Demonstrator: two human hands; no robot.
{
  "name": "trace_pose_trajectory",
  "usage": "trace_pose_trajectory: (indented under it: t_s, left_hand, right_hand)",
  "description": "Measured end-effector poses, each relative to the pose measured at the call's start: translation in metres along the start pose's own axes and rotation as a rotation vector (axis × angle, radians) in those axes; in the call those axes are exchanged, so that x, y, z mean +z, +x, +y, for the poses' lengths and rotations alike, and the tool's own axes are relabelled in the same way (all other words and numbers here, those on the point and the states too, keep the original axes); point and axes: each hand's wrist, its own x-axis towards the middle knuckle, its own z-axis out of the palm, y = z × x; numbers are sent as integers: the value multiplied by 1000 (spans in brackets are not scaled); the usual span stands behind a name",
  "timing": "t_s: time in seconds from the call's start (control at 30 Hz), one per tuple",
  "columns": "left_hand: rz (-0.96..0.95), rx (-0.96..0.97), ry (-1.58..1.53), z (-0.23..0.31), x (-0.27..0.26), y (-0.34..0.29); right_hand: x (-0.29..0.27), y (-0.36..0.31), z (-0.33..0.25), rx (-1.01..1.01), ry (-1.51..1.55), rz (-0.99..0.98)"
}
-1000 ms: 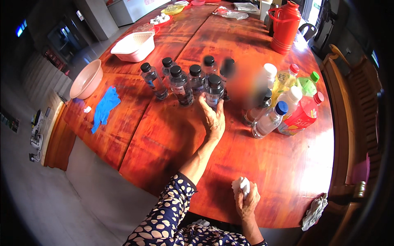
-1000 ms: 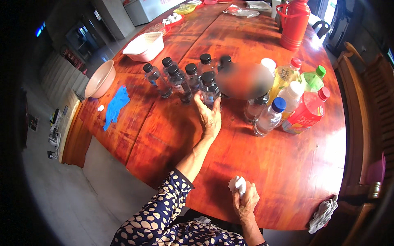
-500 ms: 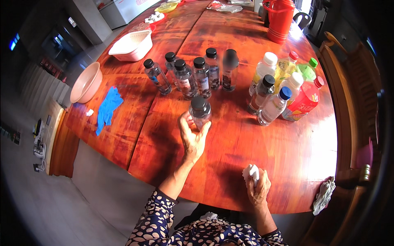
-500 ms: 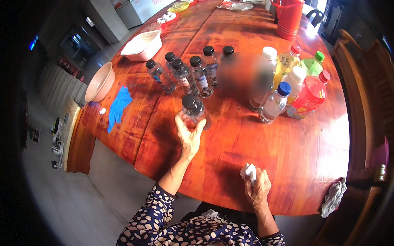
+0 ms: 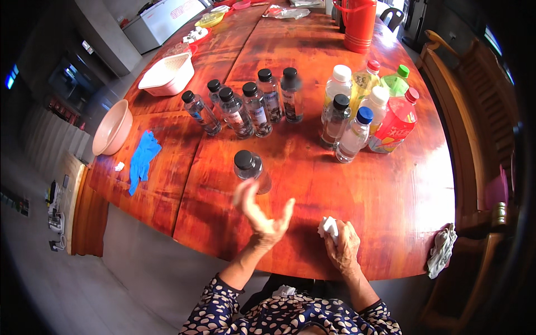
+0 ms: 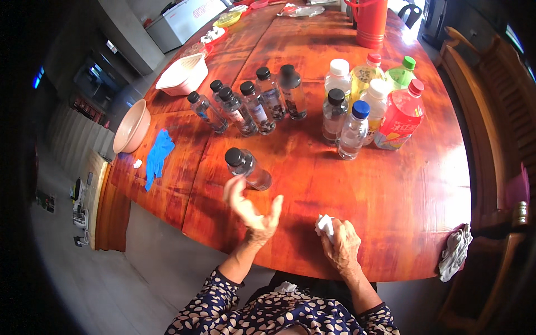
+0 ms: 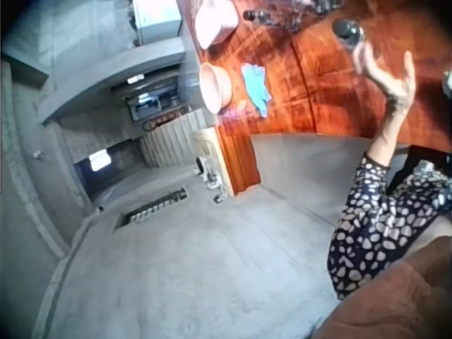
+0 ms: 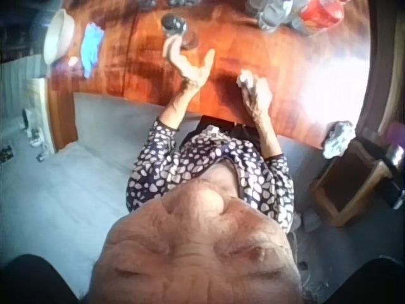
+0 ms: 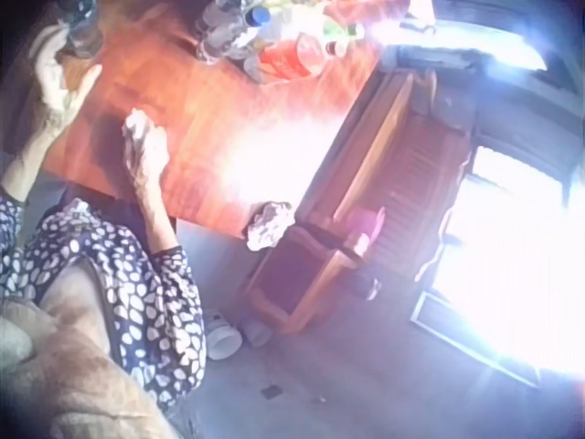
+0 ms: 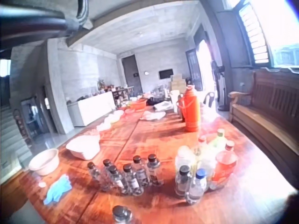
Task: The person wipes several clear plastic bottles with a white cloth on a wooden table. They handle the bottles one at a time, rotating them to clean the sides and caps before placing them back on the table.
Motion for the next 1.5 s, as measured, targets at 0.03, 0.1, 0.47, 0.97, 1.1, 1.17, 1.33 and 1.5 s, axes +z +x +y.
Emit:
trace_pose_trajectory:
  t_s: [0.03, 0.1, 0.47, 0.97, 1.1, 1.17, 1.33, 1.5]
  left_hand:
    - [-72, -22, -30, 16, 11, 11]
    - [-130, -70, -86, 29, 44, 34]
    - [-73, -201, 326, -53, 189, 152]
    - [-45, -115, 177, -44, 167, 112]
    - [-118, -129, 31, -25, 134, 93]
    - [-175, -193, -115, -11, 122, 79]
    - [-249, -342, -533, 28, 73, 59]
    - [-317, -550, -760, 46, 33, 31]
  right_hand:
    - [2, -1, 0, 15, -7, 7]
    - [1, 0, -1, 25, -23, 6]
    - [2, -8, 13, 39, 139, -30]
    - [3, -8, 18, 22, 160, 10]
    - [-1, -2, 12, 12, 197, 45]
    - [-3, -4, 14, 30, 184, 45]
    - [-2, -3, 8, 234, 620, 217]
    - [-9, -8, 12, 389, 738, 408]
